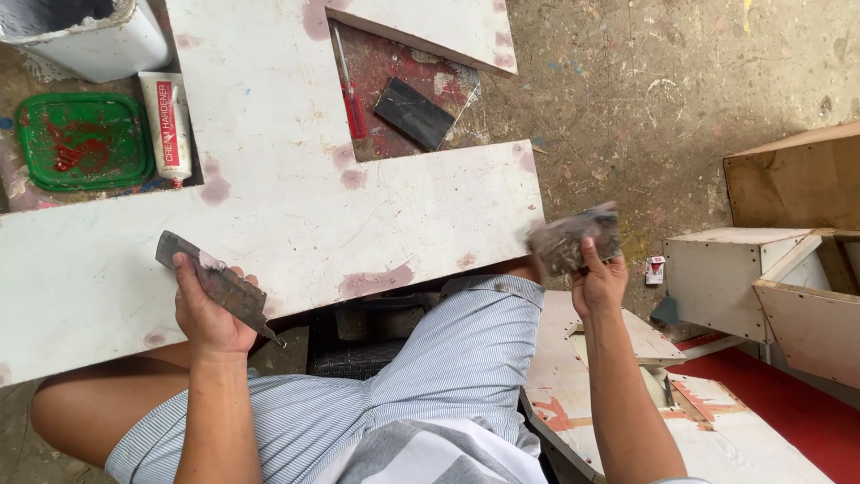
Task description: Sanding and scraping the edges of a large wooden letter F to smooth the surface and prepare it for finishing.
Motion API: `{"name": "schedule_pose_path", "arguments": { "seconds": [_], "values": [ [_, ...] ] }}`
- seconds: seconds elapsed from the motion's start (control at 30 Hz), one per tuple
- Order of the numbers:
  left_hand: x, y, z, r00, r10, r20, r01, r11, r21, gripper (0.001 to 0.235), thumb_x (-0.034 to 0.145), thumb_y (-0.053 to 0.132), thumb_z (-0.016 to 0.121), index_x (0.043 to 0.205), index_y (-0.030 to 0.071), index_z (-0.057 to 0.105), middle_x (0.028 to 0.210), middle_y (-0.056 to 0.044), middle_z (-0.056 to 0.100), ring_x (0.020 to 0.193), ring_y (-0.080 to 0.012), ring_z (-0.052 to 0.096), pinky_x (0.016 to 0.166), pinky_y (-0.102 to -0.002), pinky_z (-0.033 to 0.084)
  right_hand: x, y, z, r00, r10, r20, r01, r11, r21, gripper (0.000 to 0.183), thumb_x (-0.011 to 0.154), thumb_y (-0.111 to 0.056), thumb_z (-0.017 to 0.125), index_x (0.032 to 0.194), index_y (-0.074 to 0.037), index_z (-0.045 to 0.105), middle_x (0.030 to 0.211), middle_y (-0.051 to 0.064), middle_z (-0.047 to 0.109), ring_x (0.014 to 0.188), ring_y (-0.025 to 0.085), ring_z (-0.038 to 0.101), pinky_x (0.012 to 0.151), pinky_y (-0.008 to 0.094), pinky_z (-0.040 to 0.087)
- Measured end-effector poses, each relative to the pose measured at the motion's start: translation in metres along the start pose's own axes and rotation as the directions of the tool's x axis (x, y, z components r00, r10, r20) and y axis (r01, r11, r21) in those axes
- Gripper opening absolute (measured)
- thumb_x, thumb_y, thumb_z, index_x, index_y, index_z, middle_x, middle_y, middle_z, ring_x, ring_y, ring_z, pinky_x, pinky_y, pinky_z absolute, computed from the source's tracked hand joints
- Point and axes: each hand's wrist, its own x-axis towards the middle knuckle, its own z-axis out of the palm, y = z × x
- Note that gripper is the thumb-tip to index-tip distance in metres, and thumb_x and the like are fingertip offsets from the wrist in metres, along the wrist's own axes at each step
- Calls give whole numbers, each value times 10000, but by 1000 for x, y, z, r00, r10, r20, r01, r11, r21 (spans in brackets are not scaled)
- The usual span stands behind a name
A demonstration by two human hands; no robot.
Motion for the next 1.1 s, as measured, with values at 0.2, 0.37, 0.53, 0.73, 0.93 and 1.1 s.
{"name": "schedule_pose_path", "arguments": {
  "seconds": [0.2,0.37,0.53,0.73,0.93,1.1],
  "values": [
    [6,-4,-7,1000,-6,-2,6,1000,-1,379,1060,519,633,850,218,539,710,56,532,618,-90,605,550,-222,486,-2,22,-16,994,101,-29,-101,995,17,137,918,-93,798,1003,-148,706,930,85,759,827,279,779,759,449,708],
    [8,-7,-10,1000,-1,10,1,1000,15,395,1061,521,633,829,223,520,714,60,553,637,-92,626,580,-232,510,-21,30,-8,991,131,-26,-130,990,51,130,943,-101,760,1043,-172,716,964,91,761,862,282,776,782,450,706],
    [7,-7,-11,1000,1,27,-1,1000,8,393,1065,511,637,824,226,515,702,64,539,622,-97,607,565,-231,480,-46,15,17,985,160,64,-164,984,70,160,941,-96,732,1077,-181,727,1033,80,769,939,259,770,828,448,686],
    [0,-3,-2,1000,7,22,-7,1000,21,400,1068,517,632,820,224,520,699,64,544,624,-90,608,573,-228,485,-43,19,-1,994,40,-102,-33,997,68,176,960,-123,747,1074,-252,712,1005,13,763,939,234,772,846,416,699],
    [-32,24,38,998,61,-14,-61,998,-13,309,1032,493,645,911,209,650,814,38,660,739,-120,680,717,-262,564,-84,-24,26,936,170,309,-189,981,33,154,943,-80,681,1078,-153,669,1023,96,766,940,267,769,823,457,674],
    [-32,24,41,997,68,-49,-70,997,-39,289,1018,495,643,946,217,673,869,44,698,836,-85,717,820,-235,612,-54,-49,-13,898,365,248,-415,888,196,201,960,-155,603,1115,-162,732,1127,80,764,1067,286,748,1019,519,570]
  ]
}}
